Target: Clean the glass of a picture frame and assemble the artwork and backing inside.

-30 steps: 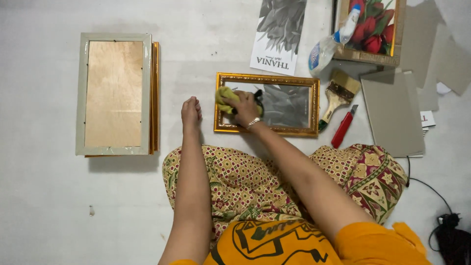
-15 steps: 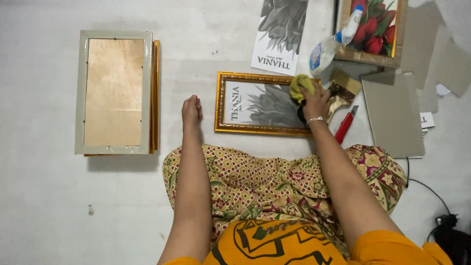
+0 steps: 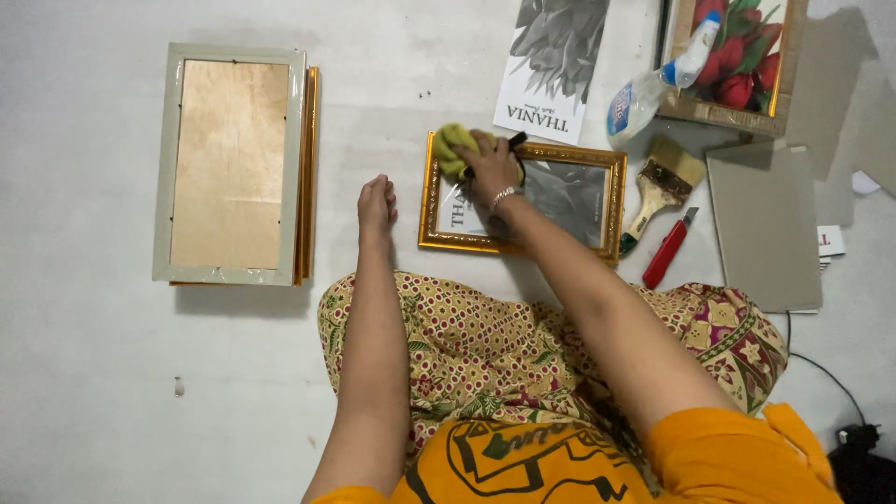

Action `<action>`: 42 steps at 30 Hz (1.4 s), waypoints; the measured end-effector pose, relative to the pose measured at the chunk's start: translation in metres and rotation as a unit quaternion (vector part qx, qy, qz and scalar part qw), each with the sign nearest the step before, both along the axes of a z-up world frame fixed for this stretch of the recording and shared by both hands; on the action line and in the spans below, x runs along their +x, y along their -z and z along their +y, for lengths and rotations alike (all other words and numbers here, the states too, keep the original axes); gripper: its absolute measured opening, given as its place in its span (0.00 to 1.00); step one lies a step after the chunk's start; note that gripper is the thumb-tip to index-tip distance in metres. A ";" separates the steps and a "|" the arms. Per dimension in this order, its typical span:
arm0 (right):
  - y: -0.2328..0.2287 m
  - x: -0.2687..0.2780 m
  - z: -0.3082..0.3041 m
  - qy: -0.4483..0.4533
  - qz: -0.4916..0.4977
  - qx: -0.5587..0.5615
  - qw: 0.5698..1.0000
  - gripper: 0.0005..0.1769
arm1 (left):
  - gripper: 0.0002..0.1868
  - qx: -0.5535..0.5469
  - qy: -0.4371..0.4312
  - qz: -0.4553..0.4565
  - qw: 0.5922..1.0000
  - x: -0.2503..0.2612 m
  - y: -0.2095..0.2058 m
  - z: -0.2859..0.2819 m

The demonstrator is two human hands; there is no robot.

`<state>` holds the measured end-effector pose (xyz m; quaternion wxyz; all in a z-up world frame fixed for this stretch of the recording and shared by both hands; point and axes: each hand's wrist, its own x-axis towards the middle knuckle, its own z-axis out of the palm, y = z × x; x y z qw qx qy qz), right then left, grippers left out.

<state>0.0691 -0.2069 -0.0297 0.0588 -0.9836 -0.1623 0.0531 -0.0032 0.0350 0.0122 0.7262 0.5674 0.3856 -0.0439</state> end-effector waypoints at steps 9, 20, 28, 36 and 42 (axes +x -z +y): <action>-0.031 -0.072 0.007 -0.093 0.049 -0.004 0.994 0.34 | 0.17 0.013 0.009 0.009 1.000 0.004 0.012 0.000; -0.010 -0.004 -0.130 -0.033 -0.161 -0.024 0.986 0.19 | 0.20 0.023 0.006 0.012 1.000 0.003 0.007 0.000; -0.168 -0.108 -0.060 0.208 0.363 0.254 0.872 0.38 | 0.19 0.014 0.016 0.009 1.000 0.001 -0.001 -0.002; -0.015 -0.043 -0.212 -0.101 -0.151 -0.075 0.980 0.19 | 0.21 0.006 0.019 0.005 1.000 0.002 0.012 0.000; -0.062 -0.072 -0.177 0.066 -0.008 -0.088 0.994 0.38 | 0.20 -0.003 0.020 0.005 1.000 -0.004 -0.011 -0.004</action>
